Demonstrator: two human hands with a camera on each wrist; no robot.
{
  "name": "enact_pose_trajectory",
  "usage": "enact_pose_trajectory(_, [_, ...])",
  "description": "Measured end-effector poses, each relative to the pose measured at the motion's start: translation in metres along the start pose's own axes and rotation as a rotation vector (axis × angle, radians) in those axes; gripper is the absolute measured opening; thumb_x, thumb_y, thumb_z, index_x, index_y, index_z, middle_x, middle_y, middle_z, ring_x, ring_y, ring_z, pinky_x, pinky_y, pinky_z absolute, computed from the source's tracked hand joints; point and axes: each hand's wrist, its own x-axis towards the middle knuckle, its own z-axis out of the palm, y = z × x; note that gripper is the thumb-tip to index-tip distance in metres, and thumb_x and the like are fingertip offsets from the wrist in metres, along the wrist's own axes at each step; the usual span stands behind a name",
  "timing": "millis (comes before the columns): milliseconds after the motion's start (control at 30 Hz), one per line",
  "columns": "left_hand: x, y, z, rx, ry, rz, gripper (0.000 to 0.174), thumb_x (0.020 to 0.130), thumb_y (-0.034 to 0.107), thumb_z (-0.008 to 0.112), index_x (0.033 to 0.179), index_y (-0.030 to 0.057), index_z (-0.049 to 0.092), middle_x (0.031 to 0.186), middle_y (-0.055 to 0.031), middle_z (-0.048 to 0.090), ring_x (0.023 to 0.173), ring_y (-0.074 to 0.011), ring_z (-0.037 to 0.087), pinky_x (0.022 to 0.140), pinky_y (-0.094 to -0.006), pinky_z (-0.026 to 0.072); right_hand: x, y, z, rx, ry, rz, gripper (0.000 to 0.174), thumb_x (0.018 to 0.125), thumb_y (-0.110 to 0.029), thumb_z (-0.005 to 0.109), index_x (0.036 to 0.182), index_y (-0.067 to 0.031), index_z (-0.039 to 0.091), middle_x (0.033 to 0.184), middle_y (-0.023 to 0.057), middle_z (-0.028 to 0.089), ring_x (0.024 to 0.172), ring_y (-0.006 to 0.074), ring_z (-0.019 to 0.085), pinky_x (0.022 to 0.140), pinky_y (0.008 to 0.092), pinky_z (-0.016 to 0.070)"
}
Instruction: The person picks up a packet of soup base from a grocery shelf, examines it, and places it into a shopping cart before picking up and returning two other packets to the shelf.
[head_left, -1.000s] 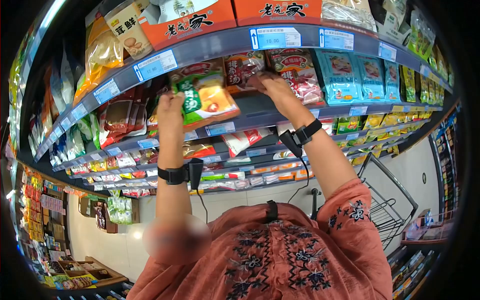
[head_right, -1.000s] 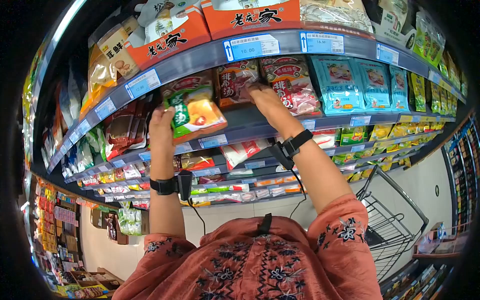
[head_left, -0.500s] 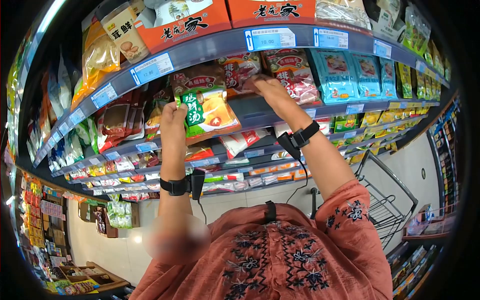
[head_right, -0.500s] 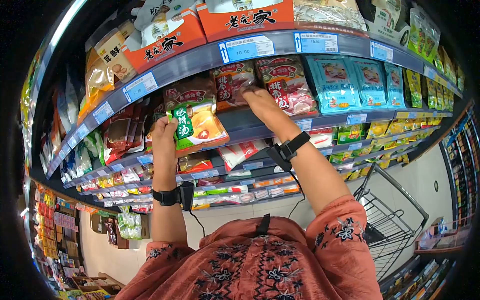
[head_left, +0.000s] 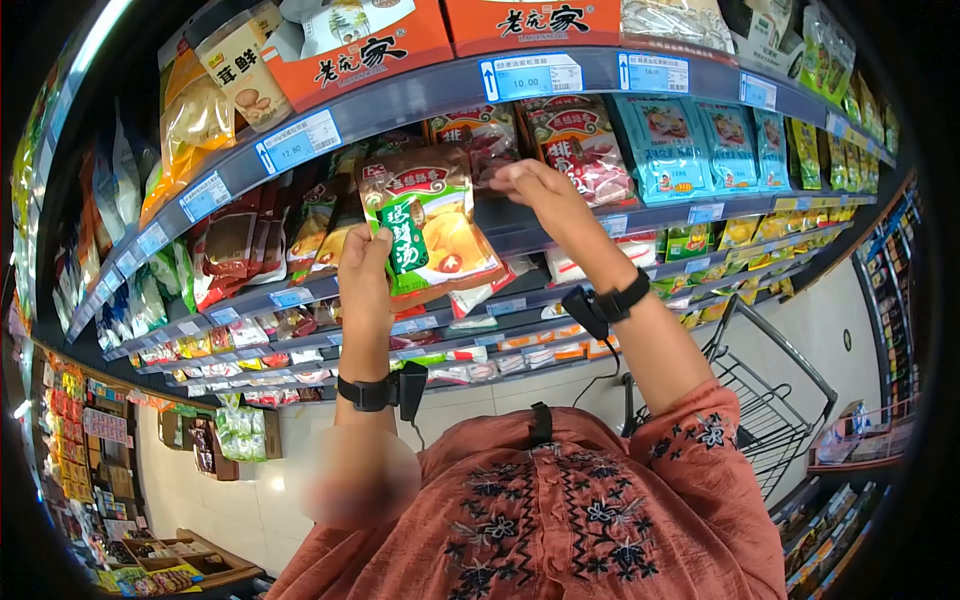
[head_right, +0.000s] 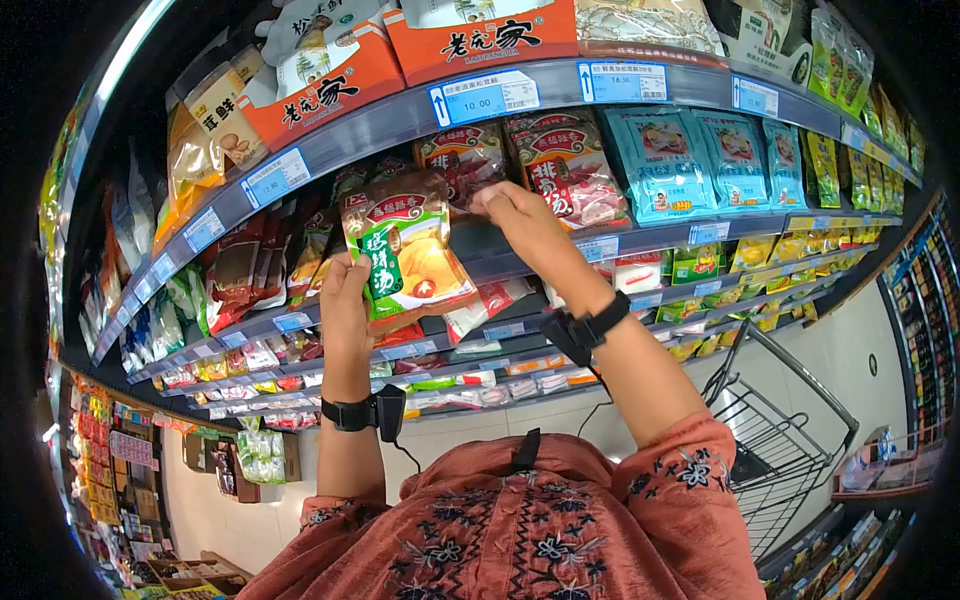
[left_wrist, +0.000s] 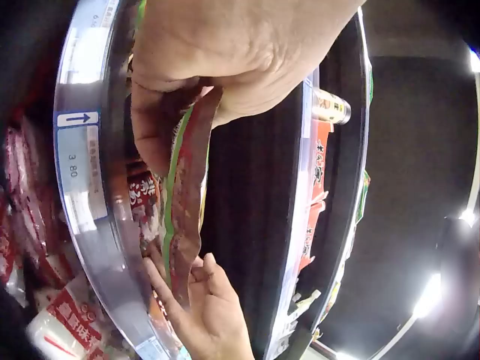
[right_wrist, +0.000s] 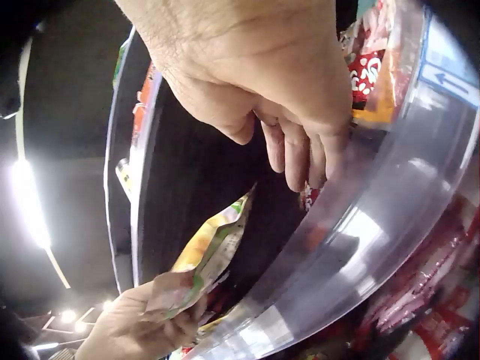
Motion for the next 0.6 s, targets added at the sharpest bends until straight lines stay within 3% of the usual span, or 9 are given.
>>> enact_pose_trajectory(67, [-0.006, -0.002, 0.003, -0.054, -0.015, -0.004, 0.015, 0.1, 0.014, 0.058, 0.107, 0.0014, 0.055, 0.095, -0.0046, 0.065, 0.083, -0.0078, 0.061, 0.076, -0.0241, 0.051, -0.028, -0.029, 0.006, 0.051, 0.011, 0.056, 0.039, 0.102, -0.035, 0.053, 0.114, 0.0002, 0.063, 0.11, 0.0094, 0.07, 0.102, 0.0169, 0.065, 0.09, 0.0305, 0.0505])
enact_pose_trajectory(167, [-0.026, 0.004, 0.028, -0.099, -0.058, -0.074, 0.016, 0.1, 0.015, 0.058, 0.108, 0.0014, 0.054, 0.098, -0.0058, 0.065, 0.086, -0.009, 0.063, 0.079, -0.0253, 0.0522, -0.063, -0.043, 0.005, 0.226, -0.063, 0.237, 0.038, 0.102, -0.039, 0.056, 0.115, -0.0039, 0.062, 0.108, 0.0066, 0.068, 0.097, 0.0135, 0.064, 0.085, 0.0291, 0.052])
enact_pose_trajectory(233, [-0.032, -0.004, 0.037, -0.133, -0.113, -0.104, 0.019, 0.1, 0.015, 0.058, 0.111, 0.0013, 0.052, 0.101, -0.0071, 0.065, 0.089, -0.0099, 0.064, 0.082, -0.0259, 0.0525, -0.082, -0.042, 0.002, 0.271, -0.068, 0.335, 0.037, 0.1, -0.039, 0.061, 0.114, -0.0051, 0.062, 0.1, 0.0008, 0.064, 0.09, 0.0075, 0.061, 0.08, 0.0232, 0.0496])
enact_pose_trajectory(300, [-0.041, -0.007, 0.054, -0.148, -0.142, -0.138, 0.02, 0.101, 0.015, 0.058, 0.112, 0.0011, 0.052, 0.103, -0.0077, 0.065, 0.09, -0.01, 0.064, 0.082, -0.0259, 0.0523, -0.093, -0.029, -0.005, 0.251, -0.108, 0.243, 0.035, 0.098, -0.033, 0.065, 0.116, -0.0029, 0.061, 0.103, 0.0007, 0.065, 0.092, 0.0065, 0.06, 0.082, 0.0225, 0.0493])
enact_pose_trajectory(567, [-0.056, -0.027, 0.094, -0.112, -0.345, -0.245, 0.025, 0.102, 0.022, 0.059, 0.115, 0.0016, 0.055, 0.102, -0.0037, 0.066, 0.088, -0.0076, 0.062, 0.079, -0.0242, 0.0512, -0.139, -0.041, -0.029, 0.39, 0.134, 0.305, 0.04, 0.095, -0.019, 0.068, 0.127, 0.0019, 0.056, 0.119, 0.0061, 0.064, 0.108, 0.0116, 0.062, 0.095, 0.0269, 0.0499])
enact_pose_trajectory(600, [-0.057, -0.031, 0.096, -0.1, -0.373, -0.275, 0.03, 0.101, 0.024, 0.062, 0.119, 0.0012, 0.056, 0.105, -0.0044, 0.065, 0.094, -0.0087, 0.062, 0.082, -0.0243, 0.0511, -0.144, -0.042, -0.034, 0.391, 0.156, 0.313, 0.04, 0.095, -0.019, 0.068, 0.127, 0.0019, 0.056, 0.119, 0.0061, 0.064, 0.108, 0.0116, 0.062, 0.095, 0.027, 0.05])
